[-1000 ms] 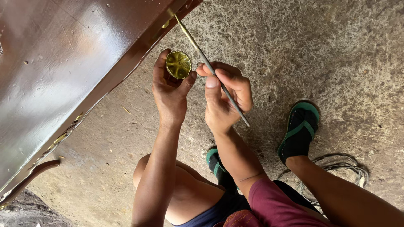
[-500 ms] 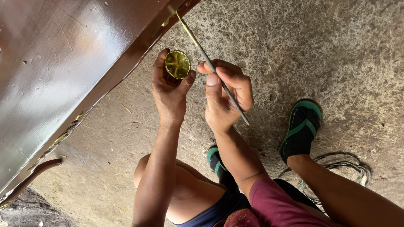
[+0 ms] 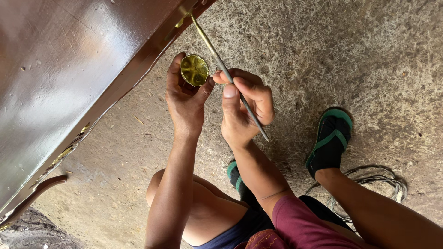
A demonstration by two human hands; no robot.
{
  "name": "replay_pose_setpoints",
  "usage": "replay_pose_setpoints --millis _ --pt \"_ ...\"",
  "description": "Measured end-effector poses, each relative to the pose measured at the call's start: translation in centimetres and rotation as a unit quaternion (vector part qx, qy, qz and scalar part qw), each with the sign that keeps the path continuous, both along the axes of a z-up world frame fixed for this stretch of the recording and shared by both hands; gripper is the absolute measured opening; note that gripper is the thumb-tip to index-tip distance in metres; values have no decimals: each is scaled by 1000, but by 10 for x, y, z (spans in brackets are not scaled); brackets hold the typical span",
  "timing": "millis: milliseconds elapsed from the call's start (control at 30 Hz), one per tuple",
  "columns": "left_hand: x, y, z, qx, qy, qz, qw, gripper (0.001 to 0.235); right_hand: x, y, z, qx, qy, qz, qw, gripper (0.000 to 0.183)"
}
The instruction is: The person paints the carved edges of a brown wooden table with gold paint using a small brush. They repeatedly dip the brush into a small container of gold paint held in the left hand and apply it to the decorative details.
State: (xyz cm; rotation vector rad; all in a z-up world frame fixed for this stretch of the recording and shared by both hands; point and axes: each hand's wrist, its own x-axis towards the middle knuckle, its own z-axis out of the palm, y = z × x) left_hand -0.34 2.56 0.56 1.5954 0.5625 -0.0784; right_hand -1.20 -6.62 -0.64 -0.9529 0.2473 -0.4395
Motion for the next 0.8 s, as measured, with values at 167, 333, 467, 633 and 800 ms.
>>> replay_pose_setpoints --millis 167,333,467,633,800 --pt "-1 0 0 0 -2 2 1000 76 0 2 1 13 -15 11 1000 15" --pt "-3 2 2 14 -5 -5 1000 76 0 2 4 1 -6 7 1000 14" --pt "-3 1 3 19 -12 -7 1000 76 2 -1 4 12 -12 8 1000 13" --pt "-5 3 2 42 9 -4 999 77 4 -7 0 28 -41 2 999 11" --pt "-5 9 -5 28 -35 -9 999 75 11 -39 6 -55 -56 54 995 18"
